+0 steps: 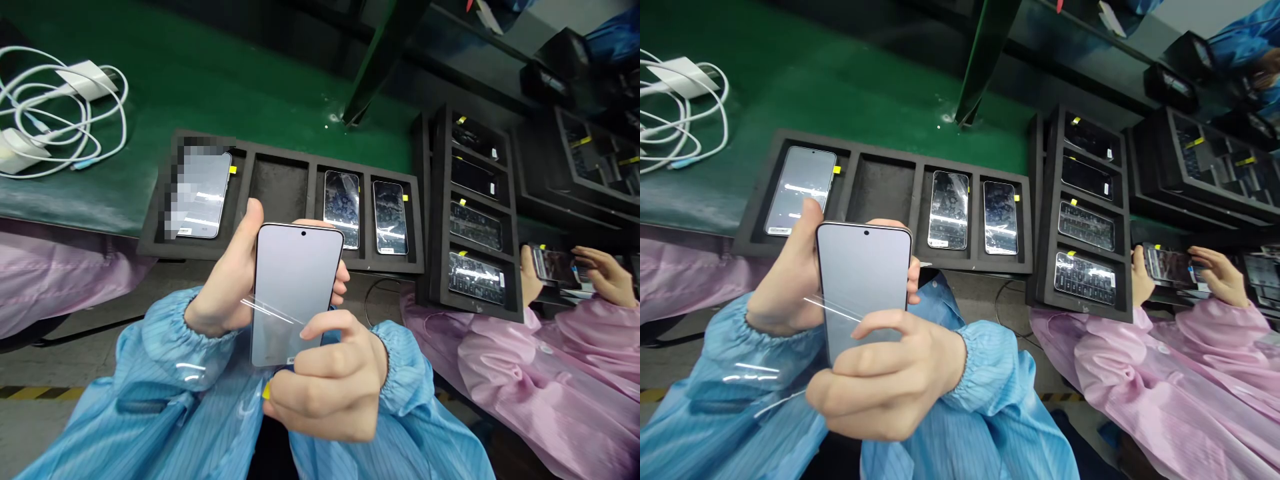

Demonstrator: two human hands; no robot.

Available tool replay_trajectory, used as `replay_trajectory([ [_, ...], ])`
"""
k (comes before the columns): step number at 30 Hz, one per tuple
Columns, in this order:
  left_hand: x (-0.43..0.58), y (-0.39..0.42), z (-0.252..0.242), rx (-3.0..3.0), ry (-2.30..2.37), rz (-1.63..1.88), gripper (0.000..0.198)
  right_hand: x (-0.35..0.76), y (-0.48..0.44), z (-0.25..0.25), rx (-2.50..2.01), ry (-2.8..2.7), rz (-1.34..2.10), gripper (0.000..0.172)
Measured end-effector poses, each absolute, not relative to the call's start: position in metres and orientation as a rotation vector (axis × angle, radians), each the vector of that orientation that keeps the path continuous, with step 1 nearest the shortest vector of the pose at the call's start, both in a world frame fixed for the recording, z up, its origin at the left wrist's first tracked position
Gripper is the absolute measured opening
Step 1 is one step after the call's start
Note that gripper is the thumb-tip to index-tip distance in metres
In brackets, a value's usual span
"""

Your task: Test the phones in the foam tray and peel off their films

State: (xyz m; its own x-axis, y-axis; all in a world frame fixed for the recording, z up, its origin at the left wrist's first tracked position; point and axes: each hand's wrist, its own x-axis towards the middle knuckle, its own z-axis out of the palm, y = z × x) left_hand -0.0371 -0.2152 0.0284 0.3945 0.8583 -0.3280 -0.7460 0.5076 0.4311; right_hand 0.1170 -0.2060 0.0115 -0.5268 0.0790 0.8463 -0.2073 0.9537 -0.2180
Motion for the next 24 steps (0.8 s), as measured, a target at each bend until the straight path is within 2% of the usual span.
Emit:
replay_trajectory([
  [14, -0.0428, -0.2126, 0.0278, 0.115, 0.578, 0.979, 0.081, 0.1227, -0.2072, 0.0123, 0.119, -2.132, 0.376, 0.032],
  [22, -0.0447, -0.2101, 0.0254, 0.068, 0.600, 0.940, 0.084, 0.1228, -0.2107, 0.0120, 0.151, -2.112, 0.372, 0.027],
  [24, -0.0451, -0.2094, 0.0243, 0.062, 0.589, 0.929, 0.086, 0.1262, -0.2134, 0.0121, -0.001, -2.255, 0.368, 0.025],
])
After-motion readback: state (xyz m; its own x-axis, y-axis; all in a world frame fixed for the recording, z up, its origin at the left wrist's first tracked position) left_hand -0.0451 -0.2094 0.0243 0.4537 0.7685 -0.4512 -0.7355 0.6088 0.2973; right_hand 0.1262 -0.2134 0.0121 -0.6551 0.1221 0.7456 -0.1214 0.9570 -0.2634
